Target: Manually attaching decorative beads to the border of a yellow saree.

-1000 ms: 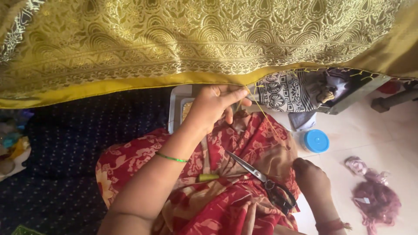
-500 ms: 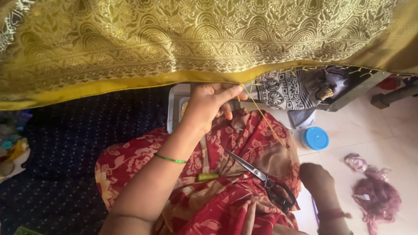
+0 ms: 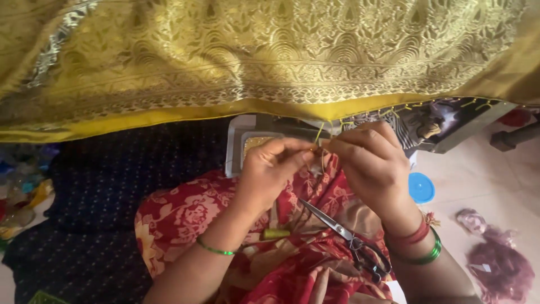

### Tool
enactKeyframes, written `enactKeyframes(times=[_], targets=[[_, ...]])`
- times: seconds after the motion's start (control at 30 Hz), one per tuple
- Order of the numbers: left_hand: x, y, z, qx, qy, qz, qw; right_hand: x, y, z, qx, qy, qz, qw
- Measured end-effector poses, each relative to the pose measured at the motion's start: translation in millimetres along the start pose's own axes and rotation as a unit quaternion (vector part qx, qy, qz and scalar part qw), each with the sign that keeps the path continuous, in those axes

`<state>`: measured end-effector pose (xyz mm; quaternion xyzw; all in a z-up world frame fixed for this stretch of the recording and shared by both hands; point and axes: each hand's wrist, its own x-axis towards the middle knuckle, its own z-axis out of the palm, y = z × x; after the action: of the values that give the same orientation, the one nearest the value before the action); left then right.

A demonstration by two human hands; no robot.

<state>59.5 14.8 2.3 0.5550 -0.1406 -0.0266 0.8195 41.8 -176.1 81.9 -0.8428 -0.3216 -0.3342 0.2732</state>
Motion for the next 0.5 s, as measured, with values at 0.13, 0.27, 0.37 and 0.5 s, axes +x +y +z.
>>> enactKeyframes(times=[0.13,0.27,0.37,0.5], targets=[[-5,-1,-4,0.002,-0.022,-0.022,1.0,5,-7,5,-0.018,0.007,-0.038,0.999],[-7,8,-3,-0.002,-0.026,-0.024,0.999,1,-6,5,-0.022,0.005,-0.031,0.999],[-7,4,-5,-0.012,-0.023,-0.022,0.999,0,-7,6,-0.027,0.005,-0.032,0.999],[-8,1,-6,0.013,-0.017,-0.022,1.0,-1,-9,5,-0.046,-0.004,-0.03,0.999]])
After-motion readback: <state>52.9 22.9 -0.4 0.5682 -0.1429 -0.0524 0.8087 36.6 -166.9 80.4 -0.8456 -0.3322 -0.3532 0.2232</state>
